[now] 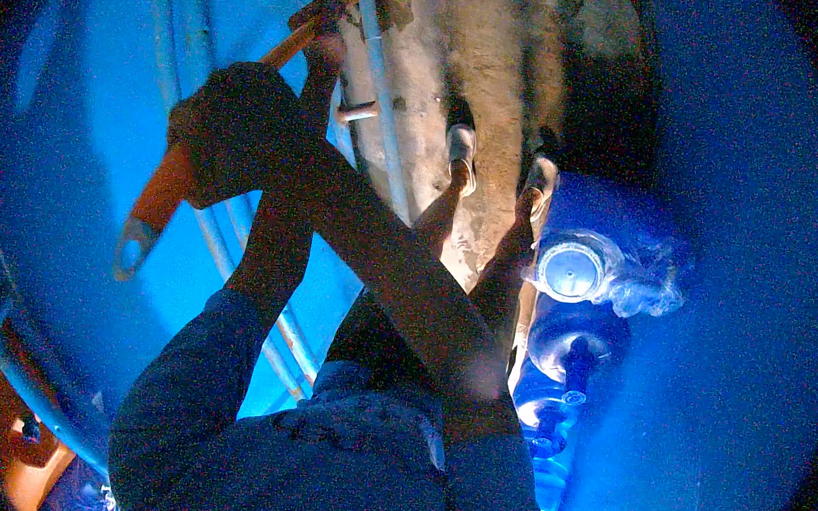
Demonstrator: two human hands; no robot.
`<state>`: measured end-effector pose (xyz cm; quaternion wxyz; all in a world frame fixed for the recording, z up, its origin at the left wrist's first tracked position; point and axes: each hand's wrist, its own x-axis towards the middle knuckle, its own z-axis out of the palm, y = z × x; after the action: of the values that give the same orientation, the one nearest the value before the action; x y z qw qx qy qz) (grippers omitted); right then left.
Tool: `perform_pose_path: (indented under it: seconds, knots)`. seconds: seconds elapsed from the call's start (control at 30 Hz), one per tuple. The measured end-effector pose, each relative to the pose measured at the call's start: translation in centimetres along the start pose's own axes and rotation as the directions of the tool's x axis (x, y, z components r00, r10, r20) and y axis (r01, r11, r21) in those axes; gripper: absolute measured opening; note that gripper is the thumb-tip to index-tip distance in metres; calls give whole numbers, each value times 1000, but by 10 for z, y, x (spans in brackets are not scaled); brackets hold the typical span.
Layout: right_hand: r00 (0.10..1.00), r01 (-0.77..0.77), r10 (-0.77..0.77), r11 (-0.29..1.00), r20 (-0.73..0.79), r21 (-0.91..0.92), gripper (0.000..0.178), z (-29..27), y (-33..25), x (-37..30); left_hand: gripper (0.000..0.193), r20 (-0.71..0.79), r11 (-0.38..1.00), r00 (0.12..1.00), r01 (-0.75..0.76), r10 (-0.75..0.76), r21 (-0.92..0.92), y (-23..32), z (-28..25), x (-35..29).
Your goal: The person sweeps the floor of a water bottling facility using a broom. They move around large water jugs and a metal rack, sweeping debris toward the doorway and then using a dustpan to collect it.
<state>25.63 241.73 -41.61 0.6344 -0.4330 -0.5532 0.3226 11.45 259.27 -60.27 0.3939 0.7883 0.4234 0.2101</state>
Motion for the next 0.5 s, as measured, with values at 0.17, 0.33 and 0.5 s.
perform_pose_path:
  seconds: [0.17, 0.33, 0.5]
  knots:
    - [917, -253, 381, 782, -116, 569, 22, -62, -79, -40, 17, 24, 998, 1000, -6, 4, 59, 26, 8, -29]
    - [931, -77, 332, -219, 149, 973, 22, -57, -117, 32, 20, 68, 997, 997, -38, 34, 67, 69, 32, -58]
    - [913, -78, 391, -104, 113, 991, 21, -62, -156, 54, 23, 118, 992, 987, -117, 111, 48, 124, 60, -80]
